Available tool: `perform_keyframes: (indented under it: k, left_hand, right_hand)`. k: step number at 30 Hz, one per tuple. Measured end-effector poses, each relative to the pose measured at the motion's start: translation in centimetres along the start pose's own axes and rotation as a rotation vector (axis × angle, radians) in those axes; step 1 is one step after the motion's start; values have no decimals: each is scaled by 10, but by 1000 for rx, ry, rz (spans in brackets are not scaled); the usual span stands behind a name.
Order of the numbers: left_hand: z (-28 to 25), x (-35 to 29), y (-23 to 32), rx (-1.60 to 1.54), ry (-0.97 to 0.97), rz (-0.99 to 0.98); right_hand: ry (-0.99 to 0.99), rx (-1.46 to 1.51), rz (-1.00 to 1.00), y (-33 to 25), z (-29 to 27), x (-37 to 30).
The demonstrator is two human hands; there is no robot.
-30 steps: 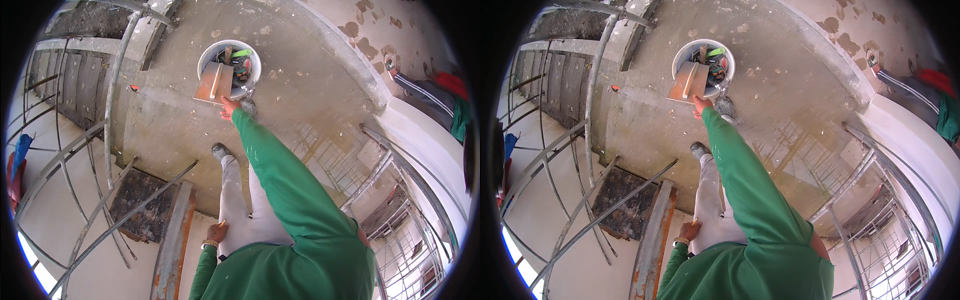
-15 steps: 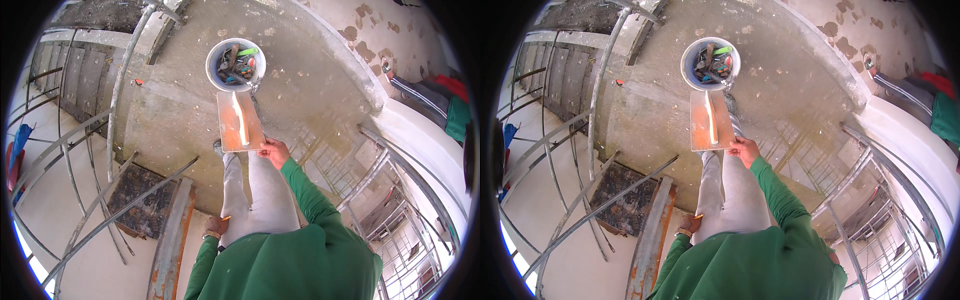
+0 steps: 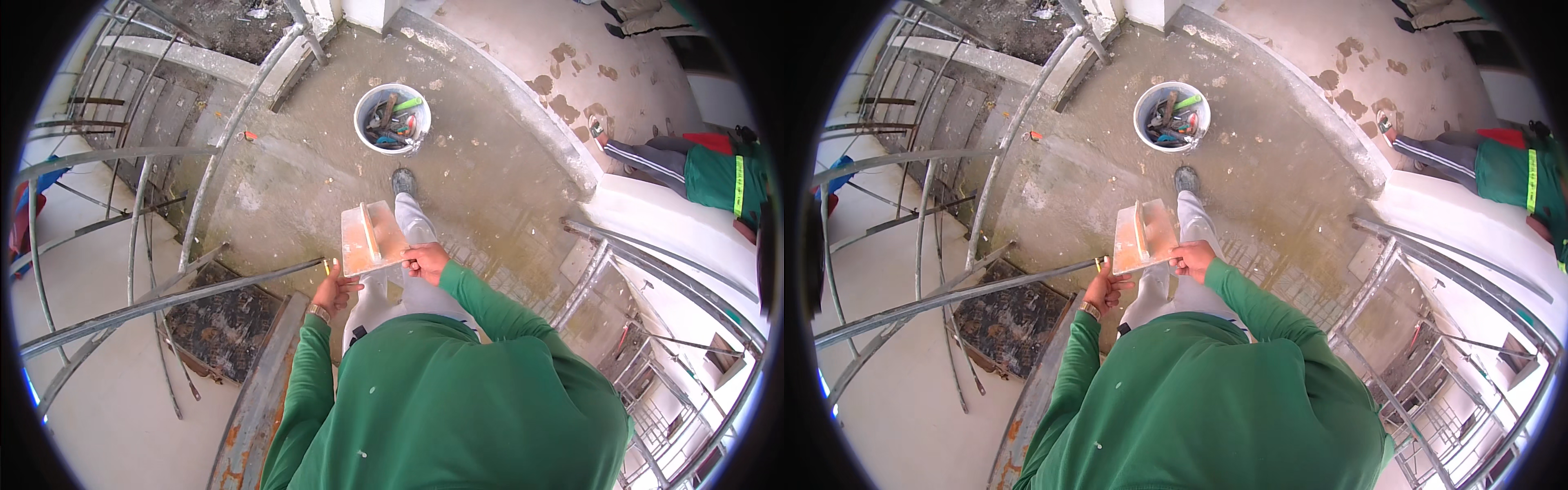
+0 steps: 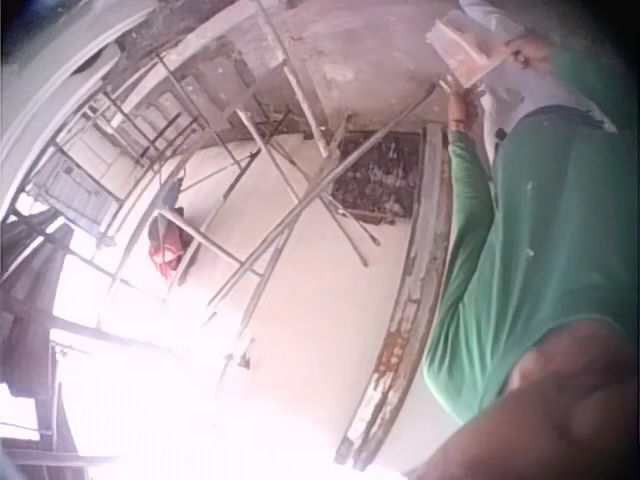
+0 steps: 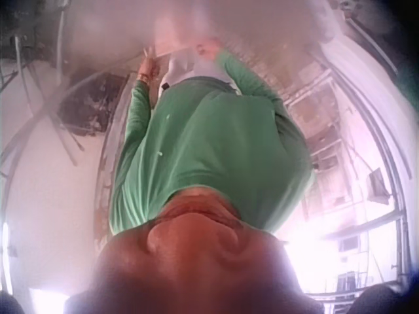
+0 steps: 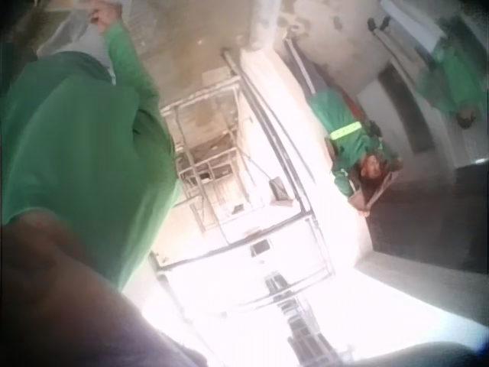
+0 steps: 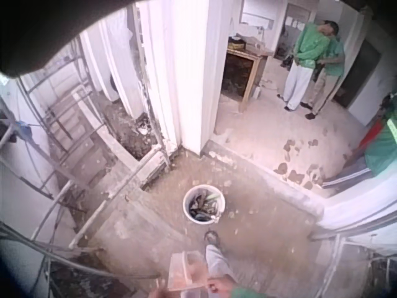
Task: The person picks up a long metal rod from a pile of materials and carries it into a building under construction. They then climb a metal scaffold and use a hammer to secure the rod to the scaffold structure.
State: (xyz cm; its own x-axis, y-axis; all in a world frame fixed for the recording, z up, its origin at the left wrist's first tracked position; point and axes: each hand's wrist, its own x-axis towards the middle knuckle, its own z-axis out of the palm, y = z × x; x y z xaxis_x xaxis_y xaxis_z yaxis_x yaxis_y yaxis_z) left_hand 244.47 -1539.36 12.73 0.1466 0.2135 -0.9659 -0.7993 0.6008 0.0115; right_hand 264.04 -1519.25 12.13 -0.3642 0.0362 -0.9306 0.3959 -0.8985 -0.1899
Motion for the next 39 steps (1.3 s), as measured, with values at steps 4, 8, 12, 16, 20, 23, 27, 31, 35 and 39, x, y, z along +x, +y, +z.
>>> perform_keyframes:
  k: [4, 8, 12, 16, 20, 23, 27, 31, 35, 39]
  left_hand:
    - [-19, -24, -5, -45, -148, 197]
    - [-17, -33, 3, 108, -89, 177]
    - [-6, -19, 3, 215, 43, 174]
    - [11, 3, 13, 62, 137, 169]
    - [32, 6, 30, -8, 292, 180]
    - [37, 7, 40, -34, 300, 201]
    - [33, 30, 53, -73, 326, 236]
    - [24, 64, 70, -24, 382, 234]
    - [7, 85, 62, 18, 421, 180]
    - [-11, 91, 71, 122, 392, 213]
  right_hand:
    - [-68, -62, 14, 19, 17, -40]
    - [-104, -103, 42, 23, 11, -47]
    - [-103, -156, 89, 20, 2, -24]
    - [-217, -205, 179, -11, -19, 11]
    - [-41, -591, -92, -39, -79, 109]
    - [187, -826, -355, -64, -134, 196]
    - [378, -822, -335, -106, -170, 308]
    - [618, -572, -442, -136, -155, 382]
    - [769, -429, -455, -134, -137, 443]
    - [995, -555, -495, -143, -125, 451]
